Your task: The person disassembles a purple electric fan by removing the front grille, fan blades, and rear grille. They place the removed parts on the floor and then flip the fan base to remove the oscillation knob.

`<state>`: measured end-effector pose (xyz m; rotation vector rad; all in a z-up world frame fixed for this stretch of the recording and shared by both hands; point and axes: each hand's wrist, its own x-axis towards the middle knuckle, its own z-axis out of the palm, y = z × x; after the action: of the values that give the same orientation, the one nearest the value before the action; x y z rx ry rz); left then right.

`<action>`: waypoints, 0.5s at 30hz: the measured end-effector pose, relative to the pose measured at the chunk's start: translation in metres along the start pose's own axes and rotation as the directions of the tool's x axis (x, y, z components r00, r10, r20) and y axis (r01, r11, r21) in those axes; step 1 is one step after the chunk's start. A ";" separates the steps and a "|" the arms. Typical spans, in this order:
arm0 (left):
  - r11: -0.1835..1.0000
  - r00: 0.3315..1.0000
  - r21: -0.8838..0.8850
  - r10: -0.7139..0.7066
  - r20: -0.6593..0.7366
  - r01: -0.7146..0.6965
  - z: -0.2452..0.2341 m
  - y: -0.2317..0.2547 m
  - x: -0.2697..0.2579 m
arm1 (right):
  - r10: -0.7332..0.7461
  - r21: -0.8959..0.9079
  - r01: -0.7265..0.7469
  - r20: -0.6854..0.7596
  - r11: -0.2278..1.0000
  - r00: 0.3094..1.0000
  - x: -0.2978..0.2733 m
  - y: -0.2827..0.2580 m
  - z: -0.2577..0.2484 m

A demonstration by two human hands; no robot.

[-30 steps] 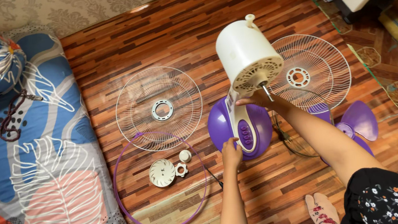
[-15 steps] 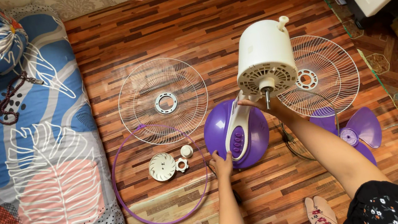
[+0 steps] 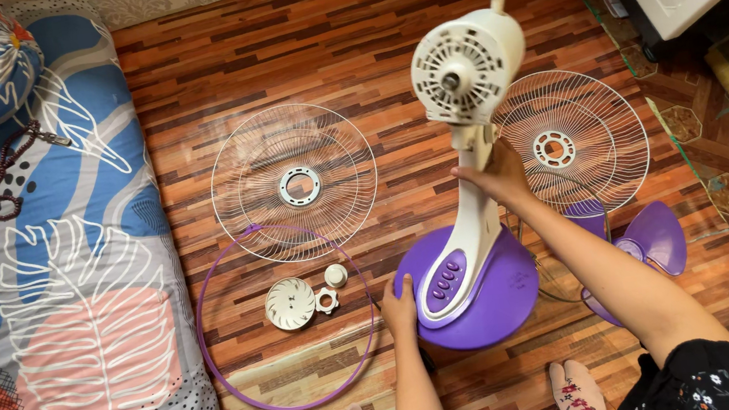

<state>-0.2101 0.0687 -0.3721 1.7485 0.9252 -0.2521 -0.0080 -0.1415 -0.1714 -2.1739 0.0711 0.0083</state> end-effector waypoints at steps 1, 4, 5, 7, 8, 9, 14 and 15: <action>0.999 1.000 -0.036 -0.004 0.018 0.005 0.004 -0.002 0.001 | -0.047 -0.035 0.046 -0.025 0.998 0.999 0.004 0.003 0.002; 0.991 0.993 -0.100 -0.075 0.086 0.084 0.014 -0.008 0.002 | -0.113 -0.087 0.106 -0.073 0.991 0.991 0.018 0.014 0.013; 0.986 0.988 -0.110 -0.109 0.113 0.122 0.016 -0.009 0.002 | -0.078 -0.067 0.073 -0.076 0.995 0.994 0.021 0.017 0.019; 0.979 0.981 -0.166 -0.093 0.170 0.121 0.016 -0.010 0.004 | -0.022 -0.069 0.017 -0.071 0.997 0.997 0.029 0.024 0.032; 0.973 0.976 -0.193 -0.085 0.199 0.124 0.015 -0.011 0.004 | -0.001 -0.093 -0.005 -0.067 0.996 0.998 0.034 0.027 0.037; 0.959 0.964 -0.229 -0.111 0.243 0.168 0.013 -0.011 0.006 | 0.021 -0.117 -0.028 -0.063 0.993 0.998 0.040 0.030 0.043; 0.845 0.867 -0.331 -0.265 0.422 0.420 0.005 -0.010 0.016 | 0.150 -0.246 -0.146 -0.001 0.958 0.989 0.065 0.042 0.066; 0.823 0.842 -0.320 -0.308 0.443 0.469 0.004 -0.008 0.019 | 0.193 -0.262 -0.182 0.016 0.948 0.981 0.069 0.043 0.070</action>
<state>-0.2017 0.0750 -0.3907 1.0464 0.9676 -0.5947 0.0598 -0.1122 -0.2490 -2.4198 0.2667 0.1802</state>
